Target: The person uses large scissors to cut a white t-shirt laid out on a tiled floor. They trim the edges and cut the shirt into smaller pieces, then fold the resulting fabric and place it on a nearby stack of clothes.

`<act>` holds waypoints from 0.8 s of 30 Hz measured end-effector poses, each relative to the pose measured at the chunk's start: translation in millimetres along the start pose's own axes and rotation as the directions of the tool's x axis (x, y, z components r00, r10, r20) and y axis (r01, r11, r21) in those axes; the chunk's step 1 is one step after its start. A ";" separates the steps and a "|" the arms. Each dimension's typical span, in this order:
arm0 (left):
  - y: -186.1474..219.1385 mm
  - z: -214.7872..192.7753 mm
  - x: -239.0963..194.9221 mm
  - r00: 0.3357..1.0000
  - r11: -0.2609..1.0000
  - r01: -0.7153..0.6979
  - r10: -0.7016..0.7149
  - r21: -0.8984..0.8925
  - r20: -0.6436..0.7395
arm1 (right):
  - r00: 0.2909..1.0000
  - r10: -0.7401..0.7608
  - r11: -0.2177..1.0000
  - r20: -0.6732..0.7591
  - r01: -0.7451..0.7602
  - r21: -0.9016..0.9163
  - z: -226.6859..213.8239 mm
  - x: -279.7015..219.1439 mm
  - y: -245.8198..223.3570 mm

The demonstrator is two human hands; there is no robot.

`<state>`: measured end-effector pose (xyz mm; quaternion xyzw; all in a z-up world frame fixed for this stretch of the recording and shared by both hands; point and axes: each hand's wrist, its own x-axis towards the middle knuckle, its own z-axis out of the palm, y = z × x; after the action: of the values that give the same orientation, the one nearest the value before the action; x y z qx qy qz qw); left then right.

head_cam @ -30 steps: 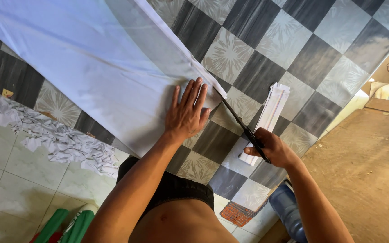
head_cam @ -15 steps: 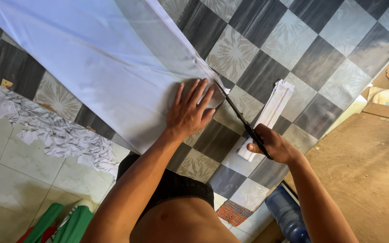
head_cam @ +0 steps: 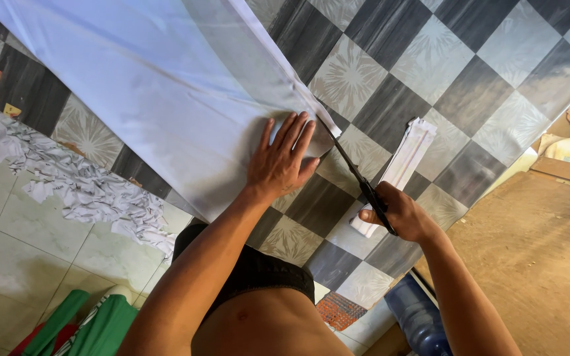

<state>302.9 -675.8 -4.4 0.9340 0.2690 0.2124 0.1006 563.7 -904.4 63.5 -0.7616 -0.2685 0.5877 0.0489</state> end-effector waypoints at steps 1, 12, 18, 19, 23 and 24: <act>-0.1 0.4 -0.3 1.000 1.000 0.000 0.000 -0.001 0.000 | 1.000 0.001 1.000 0.000 -0.001 0.000 0.0 2.2 -1.2; -0.5 -0.5 -0.8 0.998 0.999 -0.039 0.037 -0.034 -0.049 | 1.000 -0.019 1.000 0.012 0.019 -0.020 -2.5 13.0 -12.1; -1.7 4.5 -3.8 0.997 0.998 -0.035 0.031 -0.045 -0.069 | 0.997 -0.073 0.997 -0.040 0.071 -0.043 0.1 21.7 -17.6; -2.3 5.0 -4.3 0.997 0.998 -0.033 0.029 -0.044 -0.070 | 0.997 -0.073 0.996 -0.039 0.071 -0.045 1.5 20.4 -16.2; -5.0 10.4 -6.1 0.994 0.997 -0.060 0.054 -0.057 -0.092 | 0.995 -0.088 0.996 -0.053 0.086 -0.033 3.8 23.8 -7.6; -5.9 11.9 -7.1 0.992 0.995 -0.077 0.071 -0.059 -0.103 | 0.994 -0.101 0.994 -0.044 0.099 -0.044 4.2 26.7 -4.9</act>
<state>300.1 -675.6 -19.2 0.9278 0.2319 0.2712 0.1085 562.5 -888.8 41.0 -0.7615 -0.3175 0.5609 0.0685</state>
